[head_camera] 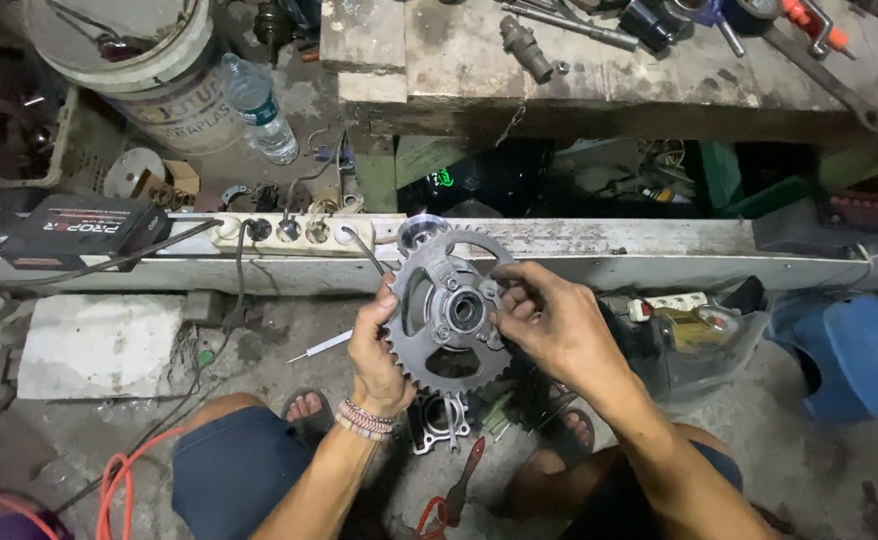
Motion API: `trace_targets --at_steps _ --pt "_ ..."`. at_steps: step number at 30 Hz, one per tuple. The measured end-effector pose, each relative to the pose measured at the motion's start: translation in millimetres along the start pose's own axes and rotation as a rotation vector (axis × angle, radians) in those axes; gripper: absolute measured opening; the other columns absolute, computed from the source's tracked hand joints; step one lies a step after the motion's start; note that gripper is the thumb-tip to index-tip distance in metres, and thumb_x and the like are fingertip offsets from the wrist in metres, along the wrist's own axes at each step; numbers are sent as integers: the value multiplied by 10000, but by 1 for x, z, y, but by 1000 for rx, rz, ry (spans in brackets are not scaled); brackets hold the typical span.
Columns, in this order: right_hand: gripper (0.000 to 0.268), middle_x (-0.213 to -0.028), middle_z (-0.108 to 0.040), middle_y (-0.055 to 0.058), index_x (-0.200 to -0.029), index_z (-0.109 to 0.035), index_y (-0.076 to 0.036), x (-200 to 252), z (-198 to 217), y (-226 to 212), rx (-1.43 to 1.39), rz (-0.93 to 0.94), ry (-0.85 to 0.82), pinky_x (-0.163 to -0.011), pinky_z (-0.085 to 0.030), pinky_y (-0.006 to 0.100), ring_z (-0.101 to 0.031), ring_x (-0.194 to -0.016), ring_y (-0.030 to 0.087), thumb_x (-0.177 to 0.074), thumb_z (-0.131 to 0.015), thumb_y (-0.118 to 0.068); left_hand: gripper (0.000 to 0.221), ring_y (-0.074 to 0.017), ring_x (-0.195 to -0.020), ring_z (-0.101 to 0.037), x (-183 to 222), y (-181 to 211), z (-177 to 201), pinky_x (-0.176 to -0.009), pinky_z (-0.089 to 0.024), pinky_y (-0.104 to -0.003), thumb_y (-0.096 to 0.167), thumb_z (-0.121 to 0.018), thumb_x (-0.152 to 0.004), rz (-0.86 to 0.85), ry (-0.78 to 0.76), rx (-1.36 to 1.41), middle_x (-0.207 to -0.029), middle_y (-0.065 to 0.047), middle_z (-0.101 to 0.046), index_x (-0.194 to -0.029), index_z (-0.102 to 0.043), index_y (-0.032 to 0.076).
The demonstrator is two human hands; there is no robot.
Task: A person is manually aligning a motorcycle sprocket onto a hub, rotating it to ensure the bolt holes are correctly positioned for assembly.
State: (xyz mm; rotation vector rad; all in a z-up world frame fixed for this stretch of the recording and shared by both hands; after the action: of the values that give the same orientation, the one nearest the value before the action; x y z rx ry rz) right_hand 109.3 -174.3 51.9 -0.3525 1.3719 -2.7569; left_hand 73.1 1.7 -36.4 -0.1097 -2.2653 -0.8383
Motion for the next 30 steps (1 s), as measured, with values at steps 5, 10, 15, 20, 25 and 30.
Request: trace_targets --at_steps 5,10,15,20,25,30 --pt "390 -791 -759 184 -1141 -751 -46 11 13 -27 114 69 -41 -654 -593 463 -751 -729 349 -759 -714 26 677 -303 -934 -612 -21 -15 10 -860 -550 -427 329 -615 -758 11 -22 -9 -1096 -209 -657 -1386 -604 75" --pt "358 -821 -752 199 -1139 -732 -42 12 11 -32 122 181 -22 -665 -610 496 -760 -802 408 -794 -686 44 658 -368 -901 -632 -22 -13 15 -828 -557 -486 358 -660 -741 24 20 11 -1071 -233 -689 -1332 -642 68" --pt "417 -800 -742 174 -1178 -717 -28 16 7 -17 98 154 -80 -701 -591 489 -747 -779 359 -766 -701 35 565 -330 -789 -621 -6 -13 19 -738 -572 -490 402 -705 -708 50 111 -39 -892 -210 -661 -1091 -668 -11" --pt "393 -743 -720 143 -1147 -731 -58 20 9 -21 137 92 -126 -701 -572 491 -718 -741 343 -760 -679 -14 533 -276 -756 -540 -26 -4 31 -708 -563 -440 439 -745 -692 40 129 -167 -793 -141 -515 -959 -589 6" --pt "529 -679 -699 54 -1221 -688 -118 17 -4 17 -71 -61 -84 -712 -561 366 -718 -664 227 -703 -794 -156 674 -287 -1028 -577 10 7 11 -932 -506 -438 331 -626 -773 -15 33 -138 -1163 -229 -608 -1332 -604 -46" --pt "533 -700 -677 25 -1190 -699 -139 30 -5 0 -5 48 5 -685 -569 333 -722 -663 182 -667 -795 -99 417 -287 -770 -675 -63 -5 89 -706 -589 -398 376 -676 -791 -119 -5 -59 -887 -175 -712 -998 -697 15"
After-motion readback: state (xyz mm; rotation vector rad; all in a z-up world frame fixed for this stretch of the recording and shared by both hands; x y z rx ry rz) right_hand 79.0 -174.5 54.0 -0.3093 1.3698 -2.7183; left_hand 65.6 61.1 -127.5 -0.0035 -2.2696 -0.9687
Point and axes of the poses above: each hand's wrist, its own x-axis away from the middle knuckle, its own z-axis out of the back of the hand, y = z × x, the point moved 9 cm from there along -x, towards the middle knuckle
